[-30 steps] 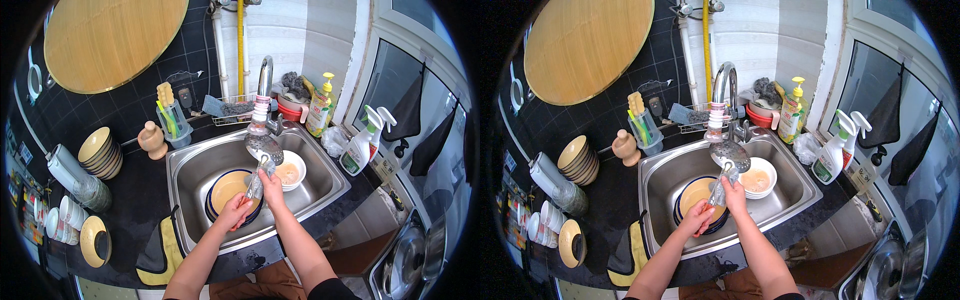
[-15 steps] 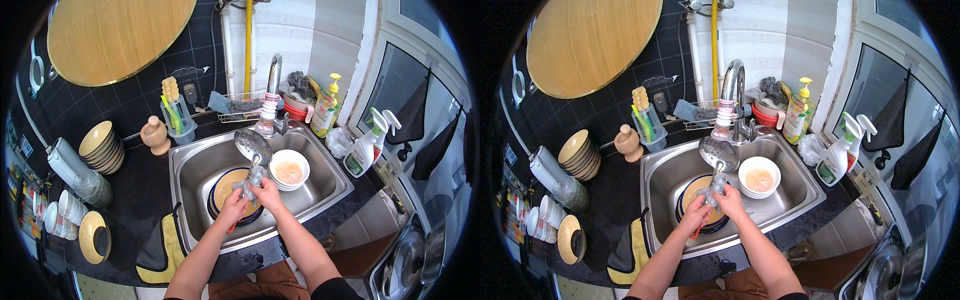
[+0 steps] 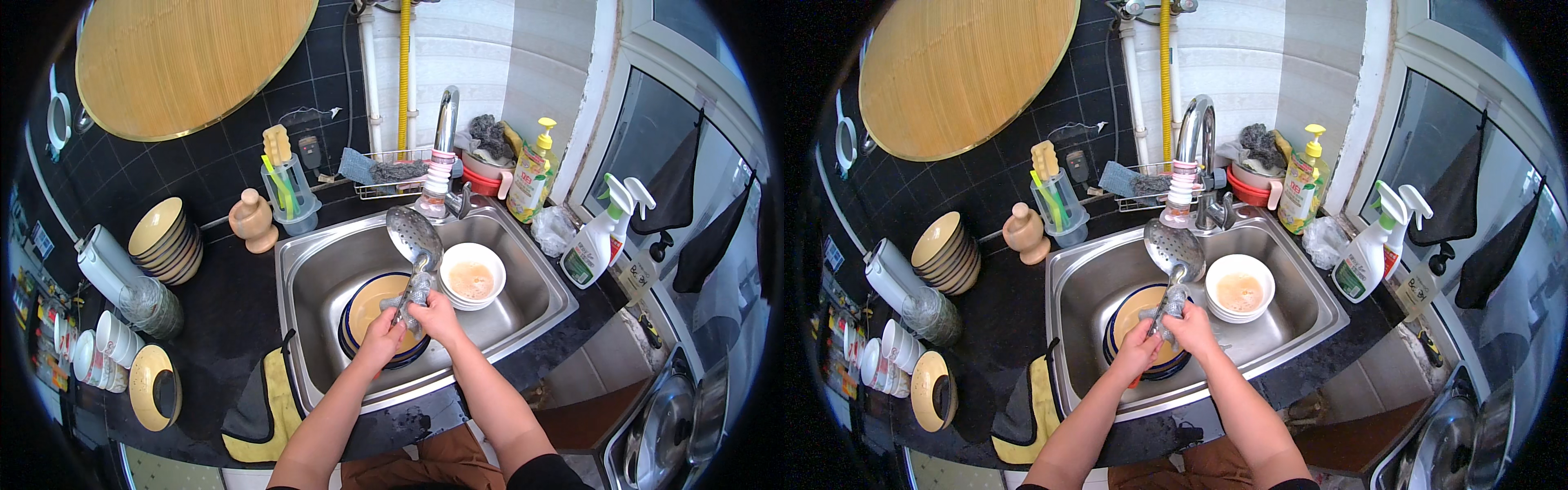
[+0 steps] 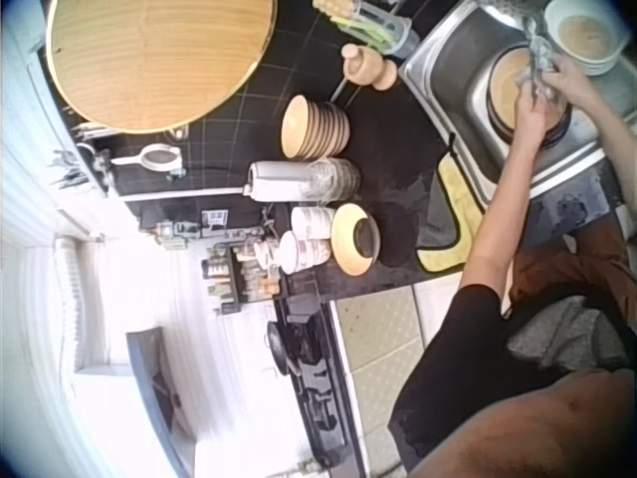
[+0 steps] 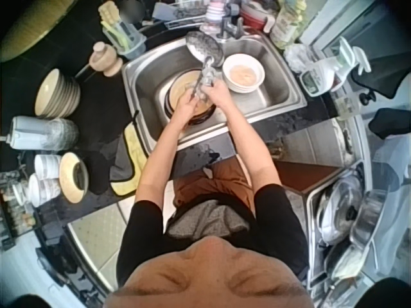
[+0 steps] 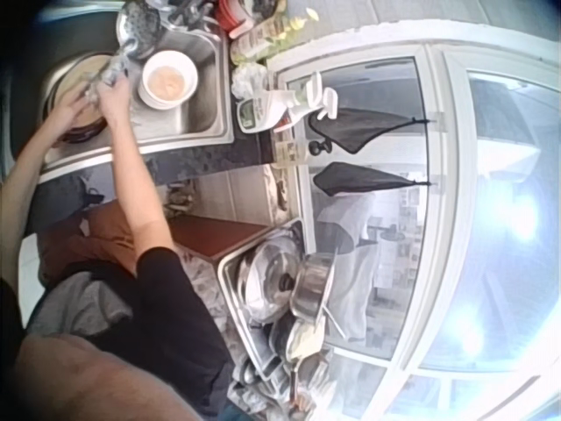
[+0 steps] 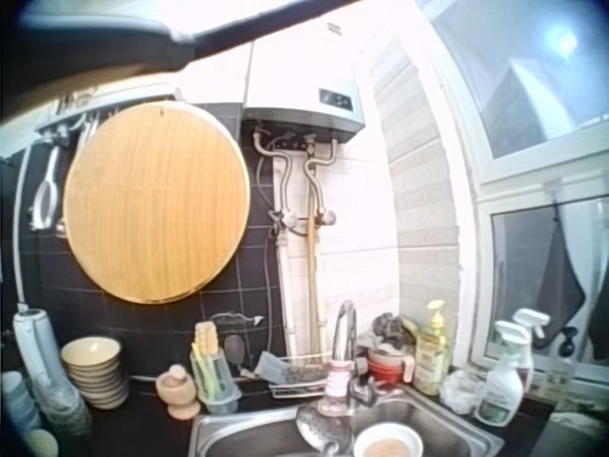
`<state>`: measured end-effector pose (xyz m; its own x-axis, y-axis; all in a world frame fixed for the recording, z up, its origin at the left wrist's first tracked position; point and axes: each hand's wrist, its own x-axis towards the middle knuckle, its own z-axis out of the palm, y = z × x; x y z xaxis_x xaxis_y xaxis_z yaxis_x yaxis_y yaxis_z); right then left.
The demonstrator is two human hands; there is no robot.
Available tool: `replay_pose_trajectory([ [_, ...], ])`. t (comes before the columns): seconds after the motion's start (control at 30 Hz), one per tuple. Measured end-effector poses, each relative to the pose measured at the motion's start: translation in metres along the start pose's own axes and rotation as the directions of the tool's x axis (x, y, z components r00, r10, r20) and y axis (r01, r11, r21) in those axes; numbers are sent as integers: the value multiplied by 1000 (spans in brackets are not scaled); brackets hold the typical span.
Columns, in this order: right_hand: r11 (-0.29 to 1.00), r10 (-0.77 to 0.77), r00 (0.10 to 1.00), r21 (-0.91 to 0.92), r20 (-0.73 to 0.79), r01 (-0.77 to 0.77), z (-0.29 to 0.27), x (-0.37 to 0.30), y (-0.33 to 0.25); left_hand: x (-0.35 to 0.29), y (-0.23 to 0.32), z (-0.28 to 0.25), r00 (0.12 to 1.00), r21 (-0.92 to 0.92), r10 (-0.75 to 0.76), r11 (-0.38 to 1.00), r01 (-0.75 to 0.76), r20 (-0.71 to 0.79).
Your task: The person washes a stack of bowls, a ladle, and a strainer in a kitchen sink using a sponge and running water. They scrub each item individually and rinse them under the faucet, placing the cleaned items into the sink basin.
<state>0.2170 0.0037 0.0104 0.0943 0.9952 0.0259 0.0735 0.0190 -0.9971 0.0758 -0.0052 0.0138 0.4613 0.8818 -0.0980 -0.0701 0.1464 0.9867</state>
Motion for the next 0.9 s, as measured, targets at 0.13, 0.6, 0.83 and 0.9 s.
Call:
replay_pose_trajectory([
  [0.13, 908, 179, 979, 368, 95, -202, -9, 0, -5, -4, 11, -3, 989, -173, -125, 975, 138, 83],
  [0.6, 935, 67, 997, 346, 32, -74, -5, 3, -2, -1, 14, -5, 994, -266, -95, 958, 107, 59],
  [0.83, 983, 93, 995, 160, 21, -95, -1, -5, -11, -1, 7, -2, 999, -92, -50, 995, 50, -4],
  [0.9, 985, 94, 995, 150, -21, -89, 0, -5, -10, 2, -1, 2, 999, 85, 15, 996, -12, -43],
])
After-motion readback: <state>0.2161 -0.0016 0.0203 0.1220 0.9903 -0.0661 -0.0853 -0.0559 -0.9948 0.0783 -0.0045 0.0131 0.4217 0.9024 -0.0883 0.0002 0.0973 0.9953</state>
